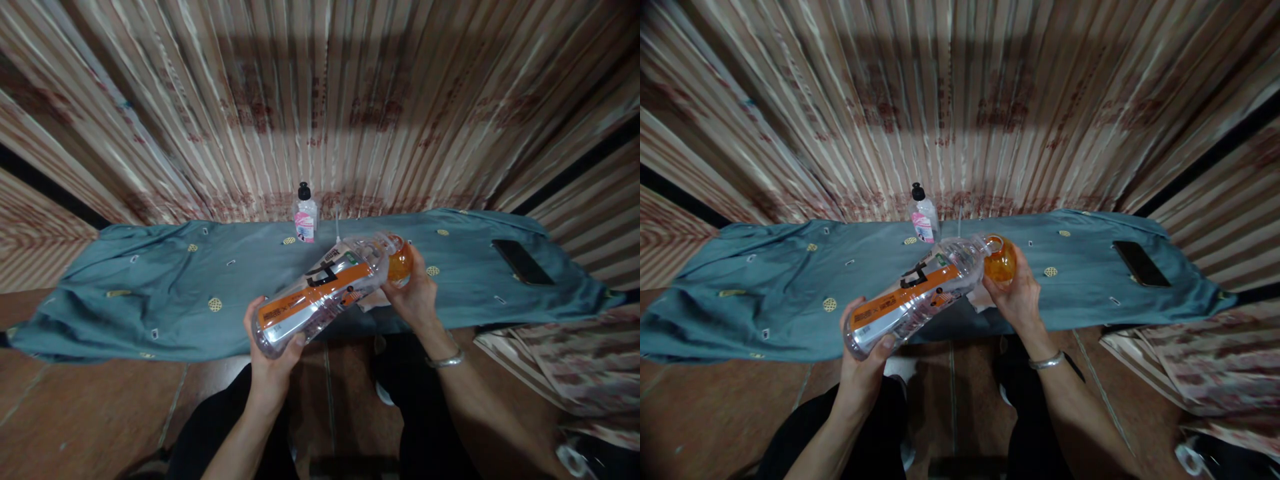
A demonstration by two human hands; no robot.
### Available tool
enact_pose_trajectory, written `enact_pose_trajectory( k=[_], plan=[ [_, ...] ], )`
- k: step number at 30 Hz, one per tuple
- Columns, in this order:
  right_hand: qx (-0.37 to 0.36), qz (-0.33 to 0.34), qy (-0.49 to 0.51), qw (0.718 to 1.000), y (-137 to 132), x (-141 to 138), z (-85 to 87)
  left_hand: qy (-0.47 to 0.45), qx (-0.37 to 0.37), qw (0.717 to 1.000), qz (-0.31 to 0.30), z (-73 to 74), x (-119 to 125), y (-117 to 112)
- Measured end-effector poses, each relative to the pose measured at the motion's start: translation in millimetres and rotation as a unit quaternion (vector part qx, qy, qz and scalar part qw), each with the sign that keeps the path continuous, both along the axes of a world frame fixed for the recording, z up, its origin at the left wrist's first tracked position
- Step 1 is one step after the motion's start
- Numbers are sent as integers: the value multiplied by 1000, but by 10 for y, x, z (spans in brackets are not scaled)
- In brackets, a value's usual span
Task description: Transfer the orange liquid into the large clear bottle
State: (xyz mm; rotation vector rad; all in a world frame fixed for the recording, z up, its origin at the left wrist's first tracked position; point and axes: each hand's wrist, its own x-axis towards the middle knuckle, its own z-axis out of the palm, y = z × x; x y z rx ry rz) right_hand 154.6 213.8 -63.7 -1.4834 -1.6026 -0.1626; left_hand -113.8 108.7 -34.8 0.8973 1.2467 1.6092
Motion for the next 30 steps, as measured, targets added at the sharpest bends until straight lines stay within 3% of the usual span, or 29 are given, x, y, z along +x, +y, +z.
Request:
enact_pose_trajectory(
  k=[15,23,30],
  plan=[
    [4,-1,3,1000,-9,-13,33,2,9,1000,7,-7,-5,22],
    [0,-16,-1,1000,-3,-16,25,-2,-3,1000,29,74,58,-5],
    [-7,-9,1,1000,-8,-8,17,8,2,1000,11,75,35,5]
  ],
)
